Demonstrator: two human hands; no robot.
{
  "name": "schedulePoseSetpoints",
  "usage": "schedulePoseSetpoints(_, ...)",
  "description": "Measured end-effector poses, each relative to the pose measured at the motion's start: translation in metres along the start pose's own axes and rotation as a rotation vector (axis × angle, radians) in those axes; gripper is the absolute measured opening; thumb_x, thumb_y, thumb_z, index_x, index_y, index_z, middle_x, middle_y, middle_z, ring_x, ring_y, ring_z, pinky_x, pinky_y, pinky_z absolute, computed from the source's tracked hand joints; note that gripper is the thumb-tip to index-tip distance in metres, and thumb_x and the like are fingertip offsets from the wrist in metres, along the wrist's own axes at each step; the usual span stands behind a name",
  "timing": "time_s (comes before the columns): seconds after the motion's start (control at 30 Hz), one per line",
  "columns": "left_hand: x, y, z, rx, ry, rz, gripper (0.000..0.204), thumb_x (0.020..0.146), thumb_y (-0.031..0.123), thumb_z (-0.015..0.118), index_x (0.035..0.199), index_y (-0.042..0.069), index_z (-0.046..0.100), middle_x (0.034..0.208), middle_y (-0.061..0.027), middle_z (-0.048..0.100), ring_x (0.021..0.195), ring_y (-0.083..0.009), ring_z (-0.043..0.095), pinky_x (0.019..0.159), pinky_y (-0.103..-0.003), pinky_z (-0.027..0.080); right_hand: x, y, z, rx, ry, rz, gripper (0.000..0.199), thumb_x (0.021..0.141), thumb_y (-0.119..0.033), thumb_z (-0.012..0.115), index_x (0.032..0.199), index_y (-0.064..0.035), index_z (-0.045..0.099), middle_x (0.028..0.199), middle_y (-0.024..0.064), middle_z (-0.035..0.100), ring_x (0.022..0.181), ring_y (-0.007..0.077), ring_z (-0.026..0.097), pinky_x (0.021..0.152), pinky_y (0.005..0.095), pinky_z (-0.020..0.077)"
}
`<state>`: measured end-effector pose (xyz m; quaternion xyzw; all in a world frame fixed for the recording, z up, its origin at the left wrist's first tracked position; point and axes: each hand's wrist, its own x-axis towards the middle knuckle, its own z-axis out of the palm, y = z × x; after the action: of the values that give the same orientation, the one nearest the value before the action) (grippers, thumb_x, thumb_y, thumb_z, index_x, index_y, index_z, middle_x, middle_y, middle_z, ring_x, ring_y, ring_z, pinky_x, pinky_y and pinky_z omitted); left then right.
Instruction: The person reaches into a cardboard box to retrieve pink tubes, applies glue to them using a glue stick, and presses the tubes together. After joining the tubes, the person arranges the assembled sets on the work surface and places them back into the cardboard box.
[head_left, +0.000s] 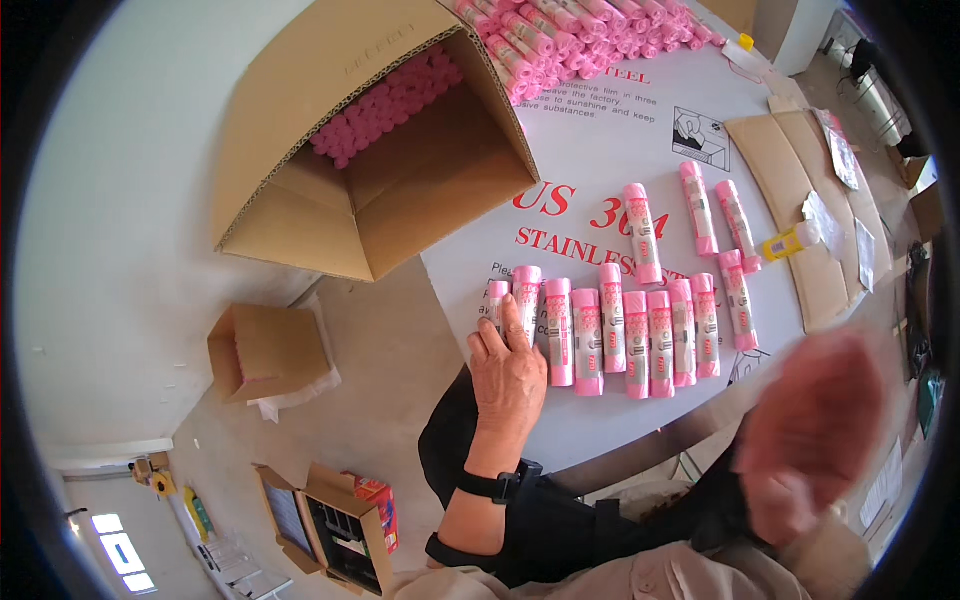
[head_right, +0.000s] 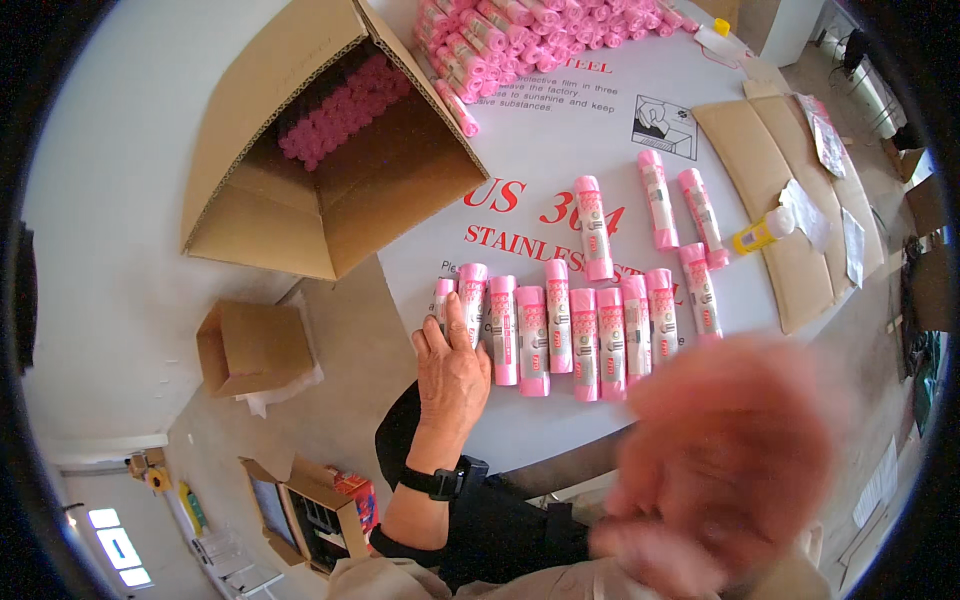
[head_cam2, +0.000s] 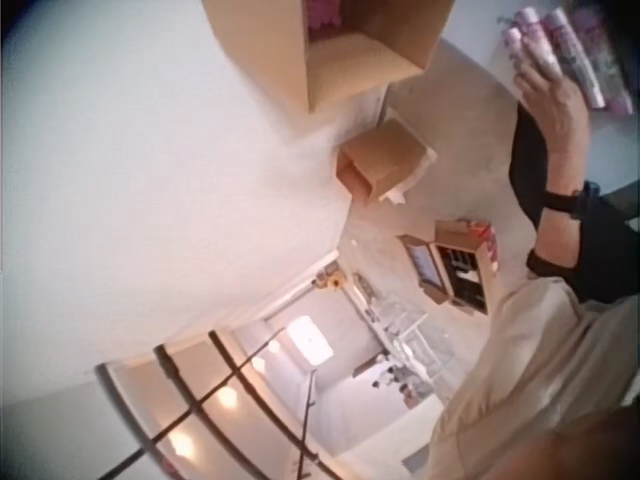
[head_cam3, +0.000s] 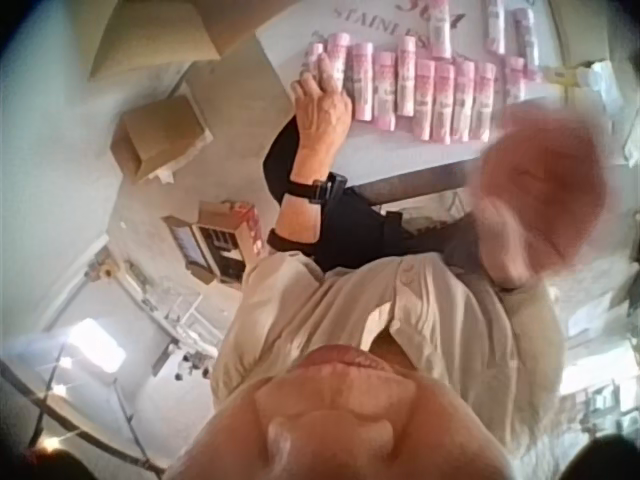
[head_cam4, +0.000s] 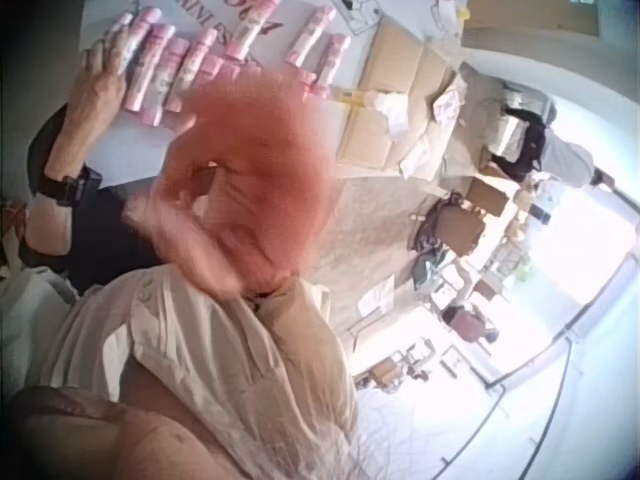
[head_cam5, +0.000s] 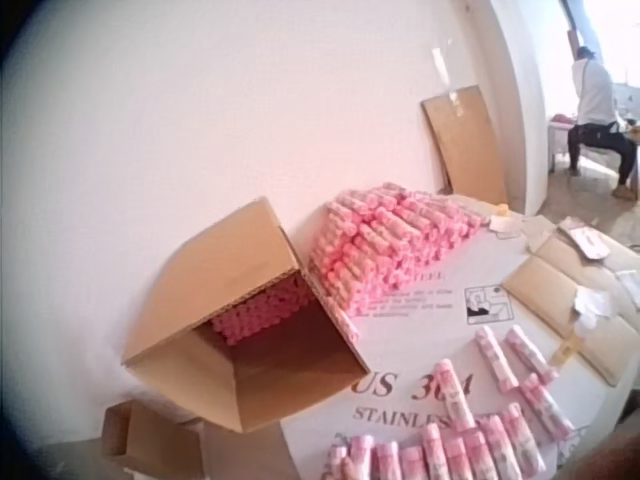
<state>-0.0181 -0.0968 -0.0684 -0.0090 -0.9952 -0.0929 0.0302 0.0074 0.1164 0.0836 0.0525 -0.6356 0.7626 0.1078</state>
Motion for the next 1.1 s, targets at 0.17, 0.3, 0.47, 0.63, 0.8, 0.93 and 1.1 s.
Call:
schedulePoseSetpoints(0.17,0.007,0.001,0.011,0.002,0.07,0.013,0.072,0.076,0.01,0.063,0.138,-0.003,0.028,0.112,-0.0283,0.044,0.096,-0.0398,0.046,0.085,-0.046,0.043,0.014,-0.025,-0.004,0.094,-0.157,0.054,0.037,0.078,-0.015,0.063,0.108,0.003,0.051,0.082,0.014,0.06,0.061,0.0154,0.055,0.05,0.0264,0.0429)
schedulePoseSetpoints(0.3,0.001,-0.008,0.001,0.022,0.177,0.024,0.071,0.072,0.009,0.063,0.136,-0.001,0.033,0.107,-0.0248,0.048,0.092,-0.0388,0.049,0.079,-0.046,0.047,0.024,-0.061,-0.006,0.125,-0.352,0.05,0.033,0.08,-0.018,0.062,0.105,0.0012,0.053,0.081,0.0145,0.061,0.059,0.0173,0.054,0.05,0.0288,0.0426)
schedulePoseSetpoints(0.47,-0.02,-0.017,0.0,-0.049,0.177,0.048,0.08,0.068,0.014,0.068,0.137,-0.001,0.032,0.107,-0.0281,0.049,0.092,-0.0408,0.05,0.084,-0.048,0.044,0.082,-0.087,-0.016,0.131,-0.671,-0.193,0.029,0.082,-0.022,0.061,0.102,-0.0012,0.054,0.078,0.015,0.061,0.057,0.0198,0.053,0.049,0.0319,0.0424)
schedulePoseSetpoints(0.63,-0.005,-0.012,-0.007,-0.113,0.178,0.02,0.083,0.069,0.014,0.068,0.141,0.002,0.027,0.113,-0.0207,0.052,0.1,-0.0371,0.05,0.083,-0.045,0.046,0.078,-0.135,-0.024,0.175,-0.898,0.025,0.027,0.084,-0.026,0.06,0.098,-0.0035,0.056,0.076,0.0155,0.061,0.055,0.0222,0.052,0.049,0.0351,0.0421)
schedulePoseSetpoints(0.8,-0.014,-0.02,-0.005,-0.032,0.146,-0.062,0.084,0.067,0.008,0.067,0.139,-0.002,0.025,0.106,-0.0221,0.049,0.092,-0.0387,0.049,0.077,-0.045,0.049,0.084,-0.131,-0.004,0.385,-1.045,0.167,0.025,0.086,-0.03,0.059,0.094,-0.0059,0.058,0.074,0.016,0.061,0.053,0.0247,0.052,0.049,0.0382,0.0418)
schedulePoseSetpoints(0.93,0.008,0.002,-0.005,-0.185,0.183,0.042,0.083,0.072,0.007,0.065,0.14,-0.003,0.02,0.107,-0.0254,0.047,0.091,-0.0402,0.049,0.081,-0.046,0.045,0.041,-0.082,0.014,-0.146,-0.289,-0.553,0.007,0.08,-0.005,0.056,0.085,-0.002,0.059,0.071,0.0097,0.056,0.061,0.0256,0.054,0.05,0.0363,0.043)
schedulePoseSetpoints(1.1,0.022,-0.059,0.005,-0.542,0.137,-0.162,0.075,0.08,0.013,0.061,0.141,0.001,0.019,0.111,-0.0299,0.045,0.093,-0.043,0.049,0.083,-0.048,0.043,-0.02,0.051,0.009,-0.09,-0.807,0.38,0.018,0.077,-0.001,0.062,0.094,0.0016,0.063,0.084,0.0091,0.065,0.07,0.0184,0.061,0.064,0.0312,0.0492)
